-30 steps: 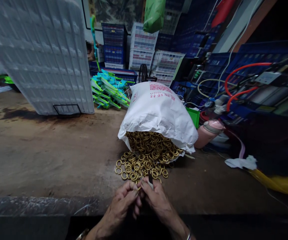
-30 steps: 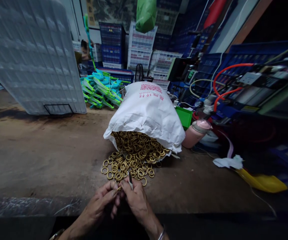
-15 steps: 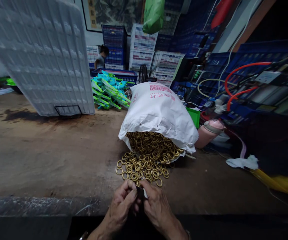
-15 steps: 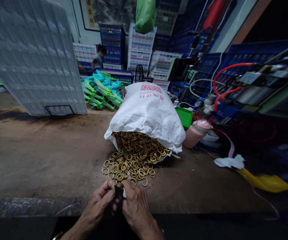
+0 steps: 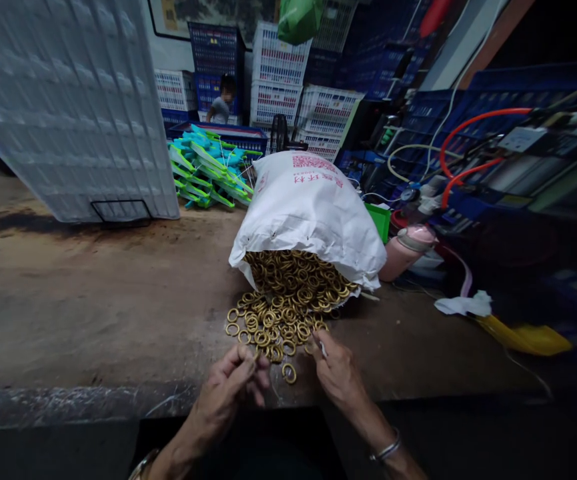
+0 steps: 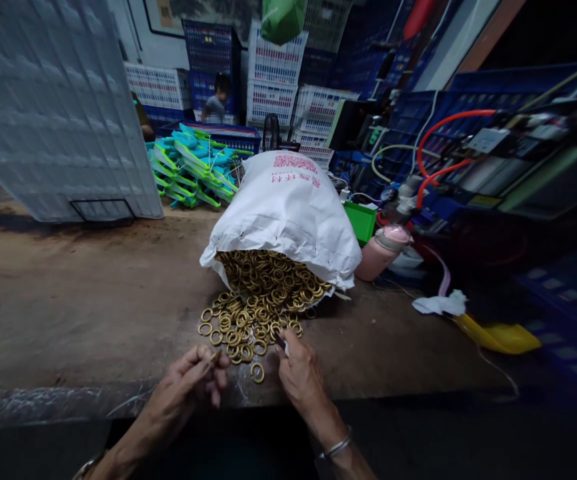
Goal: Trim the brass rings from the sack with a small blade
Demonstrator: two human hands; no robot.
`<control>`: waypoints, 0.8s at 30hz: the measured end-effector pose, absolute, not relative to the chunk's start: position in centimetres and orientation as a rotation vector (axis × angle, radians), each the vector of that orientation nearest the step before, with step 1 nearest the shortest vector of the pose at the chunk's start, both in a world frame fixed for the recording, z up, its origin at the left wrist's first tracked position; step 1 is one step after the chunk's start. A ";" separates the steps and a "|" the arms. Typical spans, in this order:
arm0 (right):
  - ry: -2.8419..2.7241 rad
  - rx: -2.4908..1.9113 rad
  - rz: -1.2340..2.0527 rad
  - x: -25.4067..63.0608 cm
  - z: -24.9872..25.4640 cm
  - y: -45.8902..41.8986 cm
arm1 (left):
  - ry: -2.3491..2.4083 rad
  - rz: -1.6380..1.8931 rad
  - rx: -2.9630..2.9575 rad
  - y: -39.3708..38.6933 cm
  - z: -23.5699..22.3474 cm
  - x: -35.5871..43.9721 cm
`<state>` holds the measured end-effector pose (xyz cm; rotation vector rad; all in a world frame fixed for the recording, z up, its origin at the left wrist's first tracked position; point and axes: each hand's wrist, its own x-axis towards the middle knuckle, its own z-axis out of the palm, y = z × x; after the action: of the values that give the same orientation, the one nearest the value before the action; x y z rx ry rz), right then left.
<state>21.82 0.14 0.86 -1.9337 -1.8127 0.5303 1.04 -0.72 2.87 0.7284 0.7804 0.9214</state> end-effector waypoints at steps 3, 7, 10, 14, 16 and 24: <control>-1.829 -1.928 0.630 21.7 0.0 -1.5 | 0.847 0.973 0.610 0.0 2.1 0.7; -1.912 -1.973 0.533 19.9 -0.4 -2.9 | 0.810 0.976 0.495 0.3 2.2 0.3; -1.942 -1.987 0.435 18.7 -0.6 -2.9 | 0.752 0.943 0.432 0.2 2.3 0.1; -1.968 -1.994 0.367 18.4 -1.4 -2.6 | 0.697 0.901 0.318 0.1 1.6 0.2; -1.970 -1.983 0.384 18.6 -1.7 -2.4 | 0.729 0.870 0.280 -0.2 1.1 0.6; -1.814 -1.662 0.807 17.1 0.2 -1.1 | 0.999 0.819 0.771 -0.5 0.2 2.5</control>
<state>17.11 -1.14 0.20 -1.6622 -1.8137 0.8069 2.55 -0.52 0.23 0.7707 0.9988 0.8193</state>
